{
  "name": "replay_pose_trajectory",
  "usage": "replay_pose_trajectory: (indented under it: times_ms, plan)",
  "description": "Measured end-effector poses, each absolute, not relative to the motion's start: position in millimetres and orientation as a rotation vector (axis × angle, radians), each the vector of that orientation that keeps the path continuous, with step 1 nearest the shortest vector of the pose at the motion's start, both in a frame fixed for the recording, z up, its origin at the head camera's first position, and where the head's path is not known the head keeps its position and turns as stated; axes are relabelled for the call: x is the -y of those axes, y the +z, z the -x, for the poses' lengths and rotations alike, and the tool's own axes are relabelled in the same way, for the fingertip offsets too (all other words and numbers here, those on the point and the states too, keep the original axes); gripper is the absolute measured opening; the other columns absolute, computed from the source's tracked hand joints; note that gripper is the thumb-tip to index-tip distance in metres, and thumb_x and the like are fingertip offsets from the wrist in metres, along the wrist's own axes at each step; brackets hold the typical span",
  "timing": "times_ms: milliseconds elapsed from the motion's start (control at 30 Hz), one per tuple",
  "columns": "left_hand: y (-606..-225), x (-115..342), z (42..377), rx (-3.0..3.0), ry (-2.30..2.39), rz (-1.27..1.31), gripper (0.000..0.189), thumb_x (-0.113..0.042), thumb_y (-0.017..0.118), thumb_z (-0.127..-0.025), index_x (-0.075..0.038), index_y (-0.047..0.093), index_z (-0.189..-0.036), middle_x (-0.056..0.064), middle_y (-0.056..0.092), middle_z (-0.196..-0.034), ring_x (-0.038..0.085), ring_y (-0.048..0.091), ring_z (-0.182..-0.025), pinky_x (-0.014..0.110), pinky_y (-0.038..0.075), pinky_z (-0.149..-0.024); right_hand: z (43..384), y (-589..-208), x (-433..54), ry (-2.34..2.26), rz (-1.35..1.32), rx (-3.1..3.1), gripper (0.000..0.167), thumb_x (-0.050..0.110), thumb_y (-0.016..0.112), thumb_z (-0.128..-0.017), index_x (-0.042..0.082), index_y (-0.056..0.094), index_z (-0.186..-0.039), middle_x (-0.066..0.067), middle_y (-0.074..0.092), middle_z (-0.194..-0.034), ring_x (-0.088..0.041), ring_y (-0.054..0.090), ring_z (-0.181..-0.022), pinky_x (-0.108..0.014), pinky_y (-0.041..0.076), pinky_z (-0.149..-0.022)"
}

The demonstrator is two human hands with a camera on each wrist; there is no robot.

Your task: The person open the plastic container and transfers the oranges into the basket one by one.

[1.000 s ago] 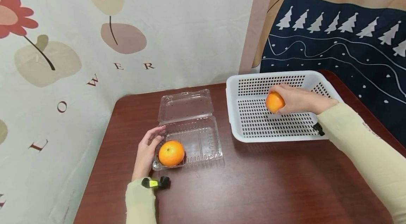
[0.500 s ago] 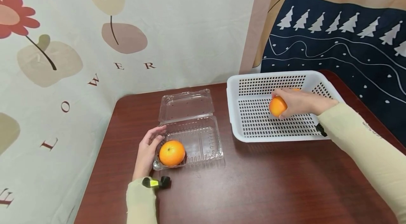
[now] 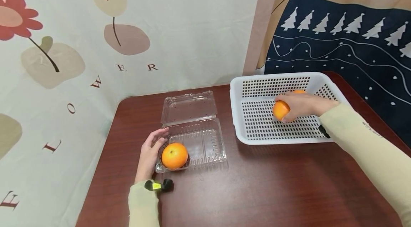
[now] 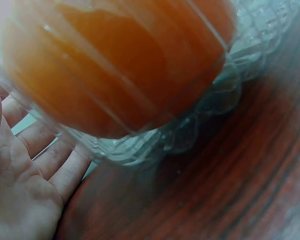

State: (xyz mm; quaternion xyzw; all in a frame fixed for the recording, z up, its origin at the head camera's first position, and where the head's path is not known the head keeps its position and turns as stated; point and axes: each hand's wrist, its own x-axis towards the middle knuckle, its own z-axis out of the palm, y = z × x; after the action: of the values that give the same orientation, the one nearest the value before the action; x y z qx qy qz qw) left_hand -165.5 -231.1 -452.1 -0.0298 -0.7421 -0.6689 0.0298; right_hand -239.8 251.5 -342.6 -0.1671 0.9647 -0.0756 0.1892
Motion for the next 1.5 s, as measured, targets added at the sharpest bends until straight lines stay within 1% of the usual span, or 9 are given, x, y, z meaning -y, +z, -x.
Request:
replay_pose_trajectory:
  times_ms: [167, 367, 533, 733, 867, 1100, 1200, 1333, 1500]
  plan:
    - [-452, 231, 166, 2.28, -2.073, 0.099, 0.032, -0.008, 0.05, -0.091, -0.002, 0.048, -0.122, 0.013, 0.05, -0.126, 0.026, 0.045, -0.115, 0.022, 0.042, -0.09, 241, -343, -248, -0.2, 0.488, -2.714, 0.073, 0.036, 0.074, -0.065, 0.012, 0.044, -0.127, -0.011, 0.048, -0.112, -0.023, 0.048, -0.085, -0.036, 0.044, -0.064]
    - [-452, 232, 166, 2.284, -2.073, 0.091, 0.032, -0.009, 0.05, -0.091, -0.003, 0.048, -0.122, 0.012, 0.05, -0.126, 0.026, 0.045, -0.115, 0.028, 0.041, -0.092, 246, -344, -244, -0.199, 0.505, -2.709, 0.07, 0.036, 0.074, -0.066, 0.014, 0.045, -0.125, -0.008, 0.048, -0.105, -0.021, 0.048, -0.081, -0.035, 0.044, -0.063]
    - [-461, 236, 169, 2.287, -2.078, 0.073, 0.031, -0.01, 0.051, -0.091, -0.007, 0.05, -0.122, 0.008, 0.051, -0.125, 0.024, 0.046, -0.114, 0.027, 0.041, -0.091, 250, -345, -242, -0.171, 0.486, -2.715, 0.071, 0.039, 0.074, -0.065, 0.015, 0.045, -0.126, -0.007, 0.048, -0.103, -0.021, 0.049, -0.079, -0.035, 0.043, -0.062]
    - [-469, 240, 171, 2.292, -2.059, 0.073, 0.032, -0.015, 0.052, -0.091, -0.012, 0.051, -0.122, 0.005, 0.052, -0.125, 0.021, 0.047, -0.114, 0.023, 0.042, -0.09, 254, -346, -241, -0.208, 0.539, -2.717, 0.064, 0.034, 0.075, -0.065, 0.016, 0.049, -0.12, -0.001, 0.052, -0.099, -0.021, 0.047, -0.086, -0.038, 0.043, -0.071]
    - [-470, 239, 171, 2.288, -2.049, 0.066, 0.031, -0.015, 0.052, -0.091, -0.013, 0.051, -0.121, 0.004, 0.052, -0.124, 0.02, 0.048, -0.112, 0.022, 0.042, -0.089, 255, -346, -241, -0.258, 0.526, -2.71, 0.06, 0.035, 0.076, -0.064, 0.017, 0.05, -0.116, -0.001, 0.052, -0.094, -0.021, 0.048, -0.085, -0.036, 0.044, -0.07]
    - [-471, 239, 172, 2.271, -2.056, 0.086, 0.03, -0.014, 0.052, -0.09, -0.012, 0.052, -0.12, 0.005, 0.053, -0.123, 0.019, 0.048, -0.112, 0.024, 0.043, -0.089, 259, -347, -243, -0.296, 0.476, -2.687, 0.068, 0.041, 0.076, -0.063, 0.016, 0.047, -0.119, -0.002, 0.05, -0.097, -0.021, 0.046, -0.087, -0.035, 0.043, -0.072]
    - [-471, 240, 172, 2.275, -2.05, 0.076, 0.03, -0.016, 0.053, -0.09, -0.014, 0.053, -0.12, 0.004, 0.053, -0.123, 0.018, 0.048, -0.112, 0.024, 0.042, -0.089, 263, -348, -242, -0.32, 0.471, -2.687, 0.069, 0.039, 0.077, -0.063, 0.015, 0.047, -0.12, -0.003, 0.05, -0.098, -0.022, 0.046, -0.088, -0.036, 0.043, -0.073]
    - [-472, 240, 171, 2.291, -2.052, 0.067, 0.032, -0.019, 0.053, -0.09, -0.015, 0.052, -0.121, 0.003, 0.053, -0.124, 0.019, 0.048, -0.112, 0.023, 0.042, -0.09, 267, -350, -241, -0.319, 0.452, -2.691, 0.069, 0.036, 0.076, -0.066, 0.012, 0.045, -0.124, -0.008, 0.049, -0.105, -0.025, 0.047, -0.089, -0.039, 0.043, -0.074]
    - [-464, 236, 169, 2.278, -2.07, 0.082, 0.032, -0.013, 0.052, -0.09, -0.009, 0.051, -0.122, 0.008, 0.052, -0.125, 0.022, 0.047, -0.114, 0.027, 0.041, -0.091, 270, -350, -239, -0.322, 0.481, -2.691, 0.064, 0.034, 0.075, -0.069, 0.01, 0.046, -0.121, -0.006, 0.051, -0.102, -0.024, 0.047, -0.088, -0.04, 0.043, -0.074]
